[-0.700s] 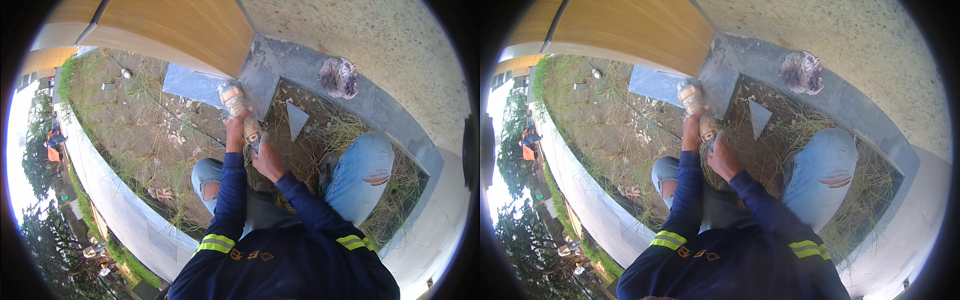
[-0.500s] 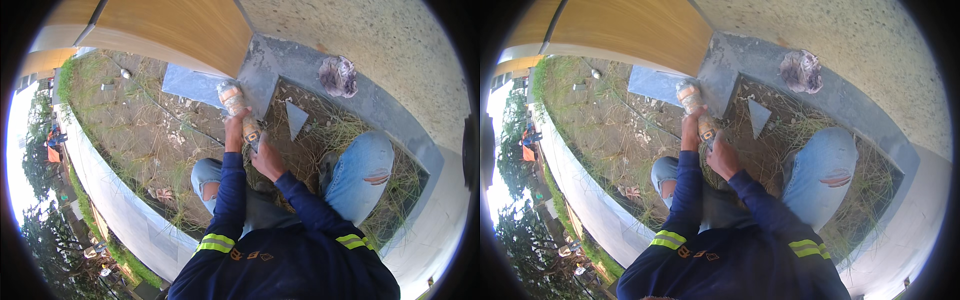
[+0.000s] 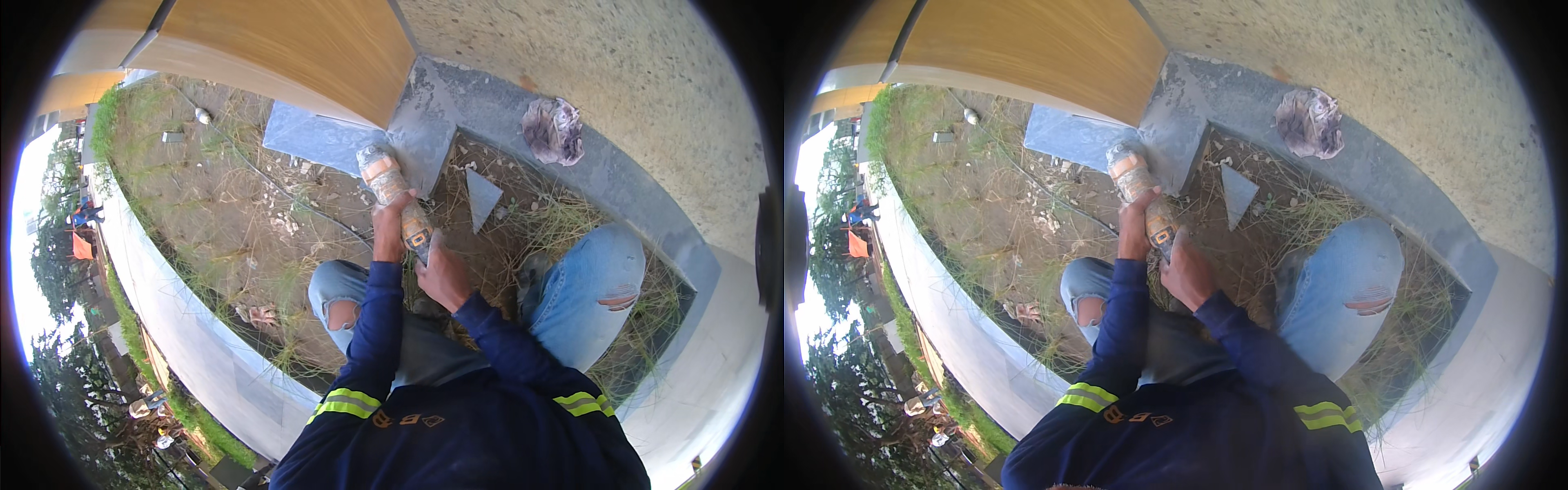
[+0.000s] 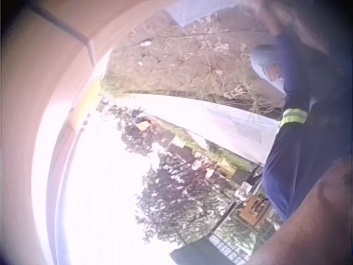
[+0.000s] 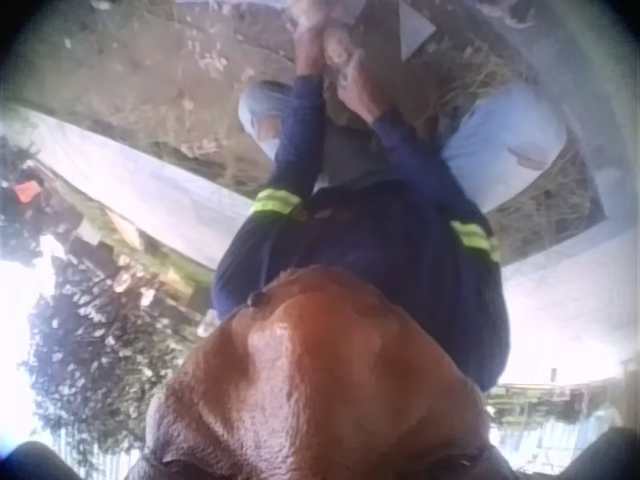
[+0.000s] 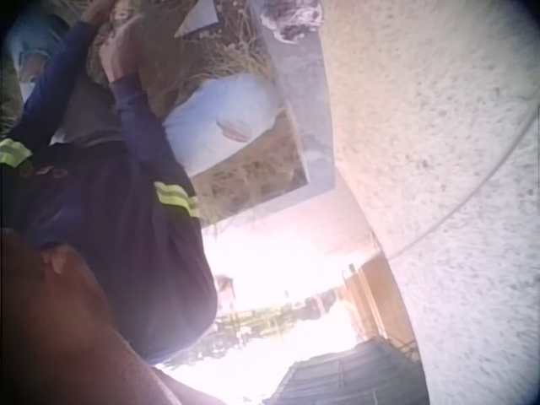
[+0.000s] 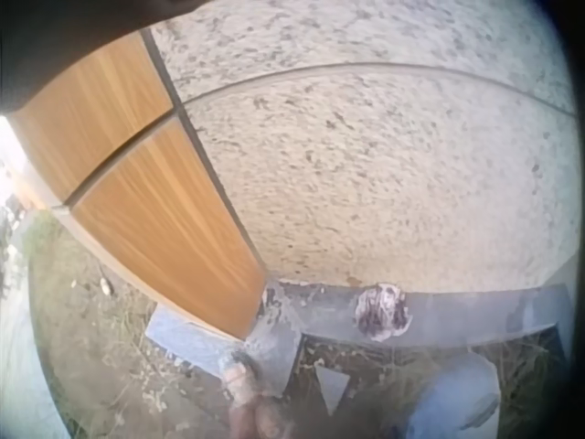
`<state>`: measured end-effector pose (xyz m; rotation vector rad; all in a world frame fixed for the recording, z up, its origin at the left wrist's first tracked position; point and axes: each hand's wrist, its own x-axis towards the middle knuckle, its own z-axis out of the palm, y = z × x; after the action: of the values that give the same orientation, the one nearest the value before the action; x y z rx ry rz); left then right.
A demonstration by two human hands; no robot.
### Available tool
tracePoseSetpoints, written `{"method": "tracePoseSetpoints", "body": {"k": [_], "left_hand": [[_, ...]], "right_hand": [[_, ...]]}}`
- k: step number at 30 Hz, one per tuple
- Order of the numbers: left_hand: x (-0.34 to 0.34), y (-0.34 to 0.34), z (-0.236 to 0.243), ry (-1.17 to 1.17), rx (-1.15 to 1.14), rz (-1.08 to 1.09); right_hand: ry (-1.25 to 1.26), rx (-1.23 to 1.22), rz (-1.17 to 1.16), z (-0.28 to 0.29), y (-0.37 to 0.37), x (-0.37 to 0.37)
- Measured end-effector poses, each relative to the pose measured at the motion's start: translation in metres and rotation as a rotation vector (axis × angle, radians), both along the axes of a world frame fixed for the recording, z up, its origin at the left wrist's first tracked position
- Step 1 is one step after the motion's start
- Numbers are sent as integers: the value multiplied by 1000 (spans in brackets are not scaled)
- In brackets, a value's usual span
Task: The person kneels on the ground and uses a handheld angle grinder to smooth a concrete surface. They hold the tool with both hands and move it along the edge of a concrete slab, generating dust and debris.
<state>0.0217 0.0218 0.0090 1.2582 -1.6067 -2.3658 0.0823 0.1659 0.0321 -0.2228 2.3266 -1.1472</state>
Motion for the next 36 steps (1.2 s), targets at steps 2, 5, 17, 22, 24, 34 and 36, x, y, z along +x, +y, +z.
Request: {"method": "tracePoseSetpoints", "body": {"k": [2,5,17,22,24,34,36], "left_hand": [[8,-11,0,7,20,4],[4,-10,-10,38,-7,-23],[13,-10,-1,-2,-18,46],[-2,-12,-7,12,-85,-68],[4,-9,-7,13,-78,-11],[-3,-9,-14,17,-165,-45],[3,-8,-8,9,-115,-9]], "right_hand": [[-87,66,85,11,-3,-3],[-7,42,9,-16,-6,8],[-6,61,50,-18,-7,10],[-18,9,-26,-20,-11,3],[-50,43,19,-13,-6,7],[-17,-37,-14,-18,-7,0],[-129,48,61,-5,-2,-1]]}}
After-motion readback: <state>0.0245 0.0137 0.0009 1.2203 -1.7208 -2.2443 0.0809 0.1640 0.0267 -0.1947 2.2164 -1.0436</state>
